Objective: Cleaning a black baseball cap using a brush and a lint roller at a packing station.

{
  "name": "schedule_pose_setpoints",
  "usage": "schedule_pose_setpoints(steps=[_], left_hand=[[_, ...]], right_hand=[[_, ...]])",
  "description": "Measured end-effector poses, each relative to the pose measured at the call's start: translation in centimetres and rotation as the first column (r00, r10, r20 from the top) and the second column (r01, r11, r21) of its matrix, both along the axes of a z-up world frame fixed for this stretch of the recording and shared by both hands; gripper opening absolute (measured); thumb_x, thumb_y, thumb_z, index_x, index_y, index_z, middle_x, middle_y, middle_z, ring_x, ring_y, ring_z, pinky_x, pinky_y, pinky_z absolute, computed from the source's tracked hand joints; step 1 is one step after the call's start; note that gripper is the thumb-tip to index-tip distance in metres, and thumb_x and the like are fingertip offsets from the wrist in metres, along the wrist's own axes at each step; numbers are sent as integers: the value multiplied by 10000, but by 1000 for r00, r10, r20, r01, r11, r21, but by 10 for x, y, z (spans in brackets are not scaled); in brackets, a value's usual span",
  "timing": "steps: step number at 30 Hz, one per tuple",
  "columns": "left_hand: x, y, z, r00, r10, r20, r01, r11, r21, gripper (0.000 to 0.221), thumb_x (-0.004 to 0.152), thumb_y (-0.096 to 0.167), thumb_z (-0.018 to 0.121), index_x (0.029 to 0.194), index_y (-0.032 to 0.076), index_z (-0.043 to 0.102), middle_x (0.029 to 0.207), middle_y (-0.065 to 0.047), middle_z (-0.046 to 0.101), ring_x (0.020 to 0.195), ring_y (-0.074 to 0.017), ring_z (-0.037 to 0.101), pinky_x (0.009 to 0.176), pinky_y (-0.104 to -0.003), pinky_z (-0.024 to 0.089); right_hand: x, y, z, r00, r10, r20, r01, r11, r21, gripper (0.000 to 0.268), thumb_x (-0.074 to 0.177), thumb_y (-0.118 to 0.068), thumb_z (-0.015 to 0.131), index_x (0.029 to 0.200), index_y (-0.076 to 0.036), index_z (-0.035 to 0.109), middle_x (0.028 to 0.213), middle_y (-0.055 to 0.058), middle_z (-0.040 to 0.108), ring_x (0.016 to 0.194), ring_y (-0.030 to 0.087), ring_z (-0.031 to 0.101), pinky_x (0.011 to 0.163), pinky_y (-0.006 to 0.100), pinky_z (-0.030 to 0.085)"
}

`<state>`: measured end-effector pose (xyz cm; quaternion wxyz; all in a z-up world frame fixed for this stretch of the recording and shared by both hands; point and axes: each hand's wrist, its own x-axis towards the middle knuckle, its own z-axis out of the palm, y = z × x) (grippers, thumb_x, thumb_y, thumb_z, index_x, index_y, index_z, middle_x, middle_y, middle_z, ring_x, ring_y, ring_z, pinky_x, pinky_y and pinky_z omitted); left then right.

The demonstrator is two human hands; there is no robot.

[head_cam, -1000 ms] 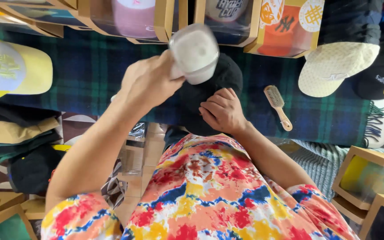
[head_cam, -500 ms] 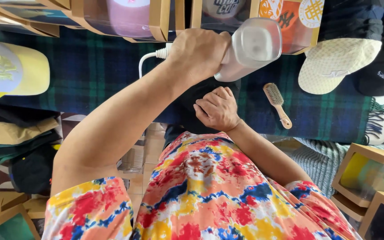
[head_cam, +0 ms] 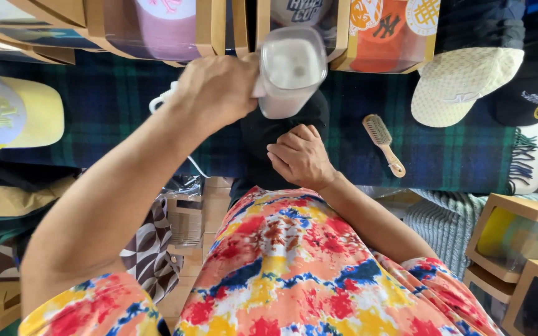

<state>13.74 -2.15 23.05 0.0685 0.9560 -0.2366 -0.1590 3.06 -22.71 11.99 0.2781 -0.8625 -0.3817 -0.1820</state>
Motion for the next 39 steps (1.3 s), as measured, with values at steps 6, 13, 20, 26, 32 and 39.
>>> schedule_pose_setpoints(steps=[6, 13, 20, 26, 32, 39], left_hand=[[10, -51, -2, 999, -51, -19, 49, 996, -79, 148, 937, 143, 607, 1077, 97, 620, 860, -99, 718, 898, -368, 663, 661, -549, 568], [5, -9, -2, 999, -34, 16, 36, 995, -95, 362, 854, 214, 686, 1194, 106, 623, 899, -151, 715, 768, -440, 713, 596, -561, 573], [-9, 7, 6, 993, 89, -71, -94, 993, -74, 417, 824, 333, 702, 1130, 59, 634, 819, -191, 739, 829, -428, 749, 731, -559, 595], [1, -14, -3, 1000, -2, -16, 0, 989, -145, 342, 838, 293, 709, 1077, 60, 635, 754, -168, 713, 763, -416, 743, 668, -527, 604], [-16, 37, -4, 978, 144, -150, -145, 989, 9, 464, 868, 433, 679, 1127, 49, 668, 780, -171, 708, 795, -393, 739, 694, -520, 594], [-8, -12, -5, 999, 40, -23, -42, 997, -69, 401, 825, 402, 722, 1096, 113, 670, 734, -116, 699, 717, -356, 738, 614, -492, 592]], right_hand=[[-1, -1, -14, 1000, -3, -6, 3, 1000, 7, 65, 965, -205, 716, 953, -167, 768, 907, -40, 657, 808, 226, 561, 737, 370, 399], [0, 0, -6, 999, -21, 42, 20, 1000, 13, 95, 983, -184, 693, 908, -164, 749, 882, -27, 646, 781, 220, 538, 726, 366, 389], [-2, 6, -29, 995, -53, 87, 36, 981, 189, 163, 926, -251, 693, 808, -155, 751, 805, 32, 627, 768, 261, 593, 653, 377, 421], [-2, 7, -29, 997, -31, 65, 16, 975, 222, 153, 930, -229, 687, 826, -135, 748, 809, 42, 616, 770, 277, 579, 662, 383, 406], [-1, 8, -17, 999, -13, 40, 4, 975, 220, 150, 934, -223, 685, 850, -122, 758, 824, 51, 615, 771, 275, 571, 656, 385, 403], [-3, 7, -14, 999, -24, 38, 16, 976, 217, 112, 915, -215, 699, 865, -137, 763, 804, 24, 618, 752, 252, 573, 665, 370, 405]])
